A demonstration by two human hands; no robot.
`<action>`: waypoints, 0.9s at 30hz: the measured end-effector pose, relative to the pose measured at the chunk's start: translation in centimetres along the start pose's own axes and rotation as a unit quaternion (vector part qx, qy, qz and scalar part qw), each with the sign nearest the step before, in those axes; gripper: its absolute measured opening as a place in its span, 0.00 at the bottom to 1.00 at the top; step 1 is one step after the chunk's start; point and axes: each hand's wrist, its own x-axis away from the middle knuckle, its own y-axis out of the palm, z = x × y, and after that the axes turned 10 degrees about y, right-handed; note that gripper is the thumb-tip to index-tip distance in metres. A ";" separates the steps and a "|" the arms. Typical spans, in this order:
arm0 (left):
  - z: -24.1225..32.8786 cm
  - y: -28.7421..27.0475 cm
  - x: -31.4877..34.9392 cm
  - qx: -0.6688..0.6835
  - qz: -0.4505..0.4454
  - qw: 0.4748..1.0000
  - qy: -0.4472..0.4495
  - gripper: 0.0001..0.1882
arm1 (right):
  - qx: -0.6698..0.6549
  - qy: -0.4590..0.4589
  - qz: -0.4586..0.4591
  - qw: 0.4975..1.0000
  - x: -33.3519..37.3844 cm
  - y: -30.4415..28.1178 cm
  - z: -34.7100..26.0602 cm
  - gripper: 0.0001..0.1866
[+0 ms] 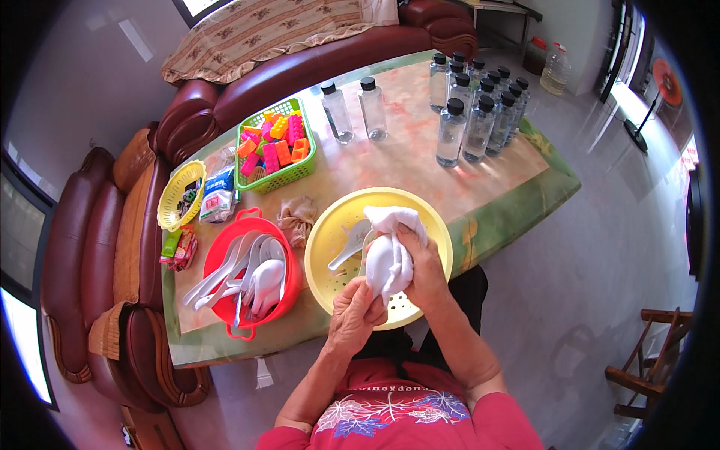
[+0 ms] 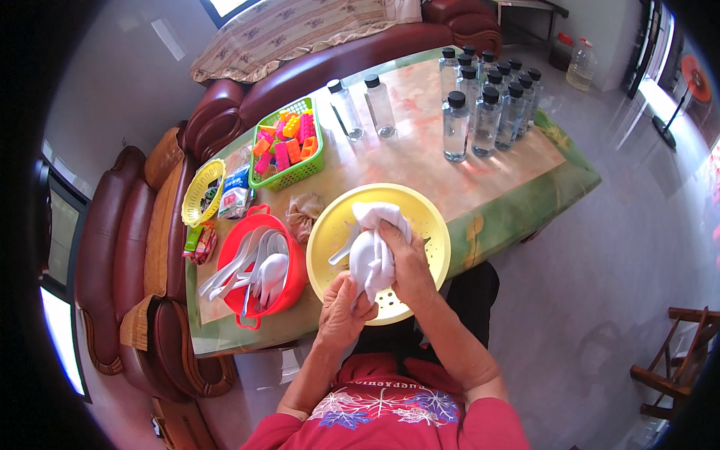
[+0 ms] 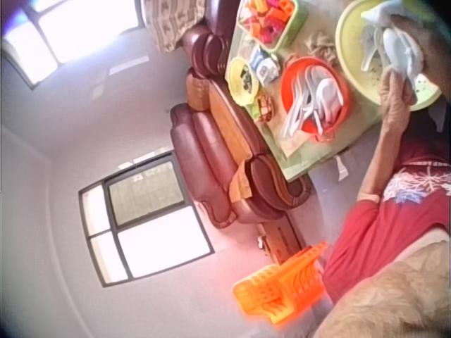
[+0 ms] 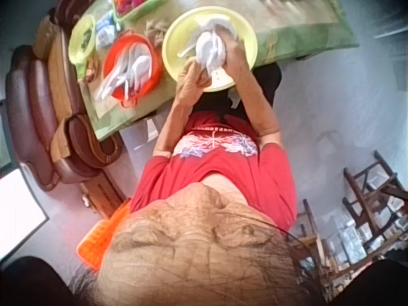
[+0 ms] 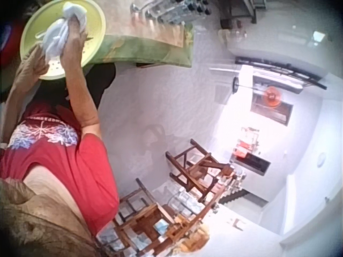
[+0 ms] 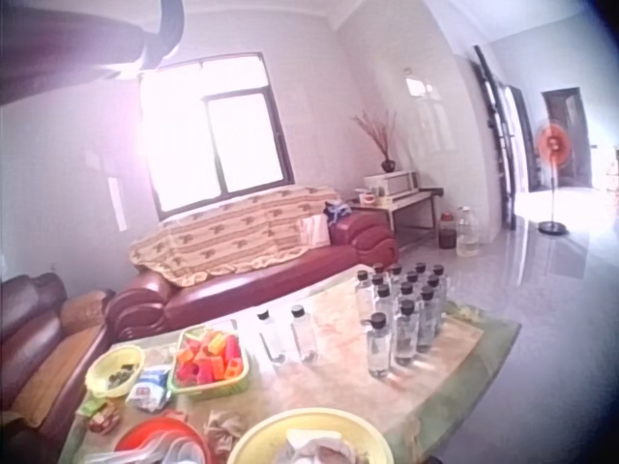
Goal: The person wipes white plastic spoons with a white cloth, taking them one by one from a red basket and placing them into a yellow colander. The task is performed at a table in a living room setting.
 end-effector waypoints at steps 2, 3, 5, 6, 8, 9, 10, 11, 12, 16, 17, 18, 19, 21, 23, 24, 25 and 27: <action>-0.9 0.5 -0.5 -0.042 0.055 0.997 0.043 0.09 | -0.008 -0.012 0.048 0.999 0.0 0.0 2.1 0.20; -1.1 0.6 -0.6 -0.062 0.084 0.993 0.064 0.08 | 0.042 0.009 0.024 0.999 1.2 0.3 1.9 0.21; -1.3 -0.6 -0.7 -0.021 0.083 0.994 0.070 0.09 | 0.128 0.021 0.043 0.991 2.5 1.5 1.9 0.23; -1.3 -0.4 -1.0 -0.017 0.115 0.991 0.067 0.09 | 0.136 -0.003 0.046 0.990 2.3 1.3 3.0 0.23; -1.3 -0.7 -1.2 0.007 0.116 0.990 0.075 0.10 | 0.182 -0.053 0.047 0.981 2.0 0.5 5.1 0.23; -1.1 -0.7 -1.2 0.016 0.127 0.989 0.069 0.11 | 0.205 -0.077 0.047 0.975 2.0 0.4 5.6 0.23; -0.9 -0.6 -1.1 0.025 0.137 0.988 0.062 0.12 | 0.295 -0.121 0.037 0.947 2.3 0.2 5.6 0.22; -0.7 -0.4 -1.2 0.034 0.147 0.987 0.055 0.12 | 0.323 -0.122 0.041 0.938 2.5 0.2 5.5 0.22; -0.3 0.7 -1.4 0.044 0.177 0.982 0.053 0.09 | 0.351 -0.124 0.044 0.927 2.9 0.3 5.2 0.22; -0.4 -0.2 -1.0 0.044 0.163 0.985 0.037 0.11 | 0.546 -0.262 -0.002 0.795 3.4 -1.7 5.0 0.22; -0.7 -0.9 -0.8 0.040 0.167 0.985 0.025 0.11 | 0.542 -0.246 0.000 0.804 3.7 -2.4 4.4 0.23; -0.9 -1.3 -0.7 0.036 0.172 0.984 0.012 0.12 | 0.537 -0.228 0.003 0.812 4.0 -2.8 3.4 0.23; -0.9 -1.2 -0.6 0.010 0.170 0.985 0.017 0.12 | 0.531 -0.210 0.006 0.821 4.1 -2.8 2.6 0.24; -0.8 -0.7 -0.3 -0.040 0.165 0.985 0.023 0.12 | 0.421 -0.293 0.088 0.854 3.8 -1.5 1.1 0.28; -1.0 -0.6 -0.1 -0.046 0.148 0.988 0.017 0.13 | 0.480 -0.362 0.094 0.794 2.9 -0.8 -0.3 0.27; -1.2 -0.4 -0.1 -0.054 0.138 0.989 0.012 0.12 | 0.512 -0.390 0.083 0.761 1.8 -0.7 -0.4 0.26; -1.3 -0.1 -0.1 -0.061 0.127 0.990 0.006 0.12 | 0.543 -0.416 0.073 0.725 0.9 -0.6 -0.3 0.25; -1.3 -0.1 -0.2 0.005 0.119 0.992 0.029 0.14 | 0.575 -0.418 0.033 0.703 0.1 -0.3 0.1 0.23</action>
